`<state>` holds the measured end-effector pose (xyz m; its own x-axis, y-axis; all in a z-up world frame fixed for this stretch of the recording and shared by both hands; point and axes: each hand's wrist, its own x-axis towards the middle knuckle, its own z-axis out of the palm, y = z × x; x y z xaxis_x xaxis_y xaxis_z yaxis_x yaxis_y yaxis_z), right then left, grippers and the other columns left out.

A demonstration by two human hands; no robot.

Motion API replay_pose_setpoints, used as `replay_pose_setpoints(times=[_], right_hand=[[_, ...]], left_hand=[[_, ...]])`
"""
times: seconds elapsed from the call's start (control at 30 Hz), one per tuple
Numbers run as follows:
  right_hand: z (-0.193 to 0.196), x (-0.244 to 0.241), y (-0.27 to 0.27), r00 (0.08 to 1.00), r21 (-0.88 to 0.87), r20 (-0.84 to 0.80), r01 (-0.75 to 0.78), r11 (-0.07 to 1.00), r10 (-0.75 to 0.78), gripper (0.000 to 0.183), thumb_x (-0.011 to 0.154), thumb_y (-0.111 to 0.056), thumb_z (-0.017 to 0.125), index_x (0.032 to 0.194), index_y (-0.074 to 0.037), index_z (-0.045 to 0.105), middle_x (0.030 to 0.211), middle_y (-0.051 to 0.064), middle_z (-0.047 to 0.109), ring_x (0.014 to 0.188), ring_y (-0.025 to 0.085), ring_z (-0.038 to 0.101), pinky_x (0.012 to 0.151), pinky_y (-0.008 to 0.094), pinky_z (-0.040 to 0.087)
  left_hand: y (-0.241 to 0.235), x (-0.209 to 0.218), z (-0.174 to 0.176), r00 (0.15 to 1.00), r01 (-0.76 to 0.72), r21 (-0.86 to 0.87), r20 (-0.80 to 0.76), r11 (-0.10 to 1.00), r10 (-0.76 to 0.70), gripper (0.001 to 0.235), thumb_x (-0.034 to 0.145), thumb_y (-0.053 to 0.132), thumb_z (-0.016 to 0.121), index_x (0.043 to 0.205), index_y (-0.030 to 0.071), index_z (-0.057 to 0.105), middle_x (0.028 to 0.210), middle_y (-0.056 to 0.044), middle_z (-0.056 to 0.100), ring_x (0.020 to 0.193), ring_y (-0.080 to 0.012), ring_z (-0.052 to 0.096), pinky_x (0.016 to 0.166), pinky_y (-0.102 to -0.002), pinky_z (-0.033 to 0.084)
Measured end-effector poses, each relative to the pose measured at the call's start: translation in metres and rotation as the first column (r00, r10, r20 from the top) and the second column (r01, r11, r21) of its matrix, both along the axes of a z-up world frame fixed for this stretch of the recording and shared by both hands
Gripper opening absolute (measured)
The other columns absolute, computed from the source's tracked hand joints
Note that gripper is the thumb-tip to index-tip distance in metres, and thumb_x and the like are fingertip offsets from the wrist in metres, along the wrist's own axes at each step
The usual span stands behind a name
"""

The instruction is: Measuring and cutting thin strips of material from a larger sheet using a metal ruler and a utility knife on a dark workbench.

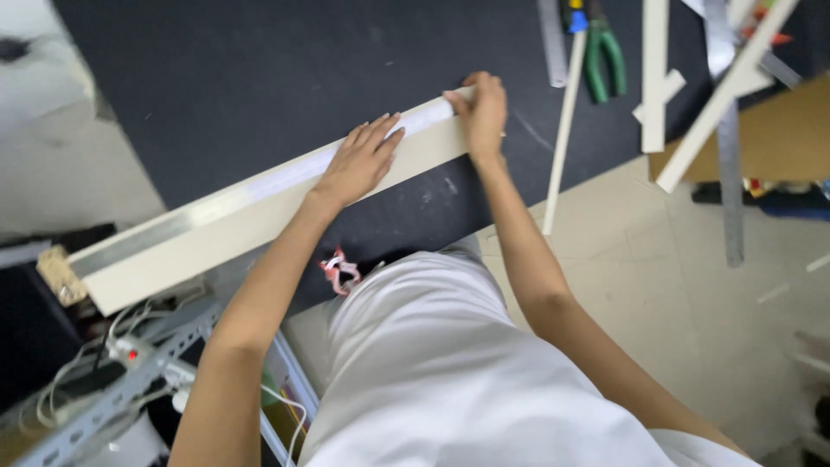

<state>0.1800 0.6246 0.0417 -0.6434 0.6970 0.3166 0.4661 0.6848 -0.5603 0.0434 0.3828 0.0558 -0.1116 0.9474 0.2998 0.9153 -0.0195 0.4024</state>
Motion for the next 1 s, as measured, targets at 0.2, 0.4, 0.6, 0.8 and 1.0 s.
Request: replay_pose_setpoints(times=[0.2,0.4,0.6,0.8,1.0], right_hand=[[0.013,0.038,0.052,0.981,-0.343,-0.173,0.025,0.939,-0.089,0.020,0.087,-0.026,0.077,0.103,-0.017,0.069,0.093,0.000,0.058,0.081,0.013,0.059,0.078,0.028,0.049],[-0.049,0.212,0.248,0.645,0.094,-0.049,0.763,0.639,-0.763,0.020,0.084,-0.018,0.069,0.104,-0.016,0.071,0.106,0.013,0.062,0.102,0.036,0.060,0.088,0.049,0.049],[-0.092,0.223,0.366,0.411,-0.124,0.378,0.910,0.395,-0.829,0.060,0.074,-0.033,0.095,0.119,-0.012,0.061,0.118,0.021,0.053,0.115,0.042,0.060,0.088,0.064,0.054],[-0.048,0.197,0.346,0.495,-0.483,0.245,0.808,0.338,-0.833,0.054,0.062,-0.010,0.096,0.107,0.001,0.069,0.089,0.027,0.067,0.086,0.042,0.074,0.063,0.053,0.059],[-0.053,0.190,0.357,0.430,-0.735,-0.250,0.499,0.459,-0.868,0.046,0.083,-0.001,0.069,0.124,0.004,0.049,0.069,0.020,0.065,0.046,0.027,0.067,0.037,0.044,0.051]], left_hand=[[0.059,0.043,-0.014,0.967,-0.207,0.084,-0.135,0.975,0.217,0.033,0.094,0.006,0.056,0.126,-0.004,0.060,0.131,-0.022,0.055,0.128,-0.0370,0.050,0.105,-0.048,0.046],[0.063,0.054,-0.028,0.948,-0.265,0.067,-0.161,0.962,0.273,0.031,0.093,0.001,0.054,0.121,-0.009,0.062,0.134,-0.024,0.053,0.128,-0.0384,0.049,0.108,-0.051,0.042],[0.077,0.062,-0.028,0.851,-0.269,0.118,-0.437,0.956,0.293,0.021,0.098,0.010,0.051,0.108,0.000,0.066,0.121,-0.020,0.058,0.122,-0.0322,0.057,0.100,-0.046,0.050],[0.081,0.070,-0.020,0.825,-0.295,0.138,-0.463,0.946,0.325,0.024,0.096,0.012,0.050,0.116,0.003,0.061,0.117,-0.023,0.061,0.117,-0.0361,0.060,0.098,-0.052,0.051],[0.078,0.060,-0.028,0.925,-0.264,0.051,-0.268,0.963,0.268,0.037,0.098,0.009,0.048,0.134,0.005,0.057,0.133,-0.020,0.053,0.132,-0.0332,0.046,0.113,-0.048,0.037]])
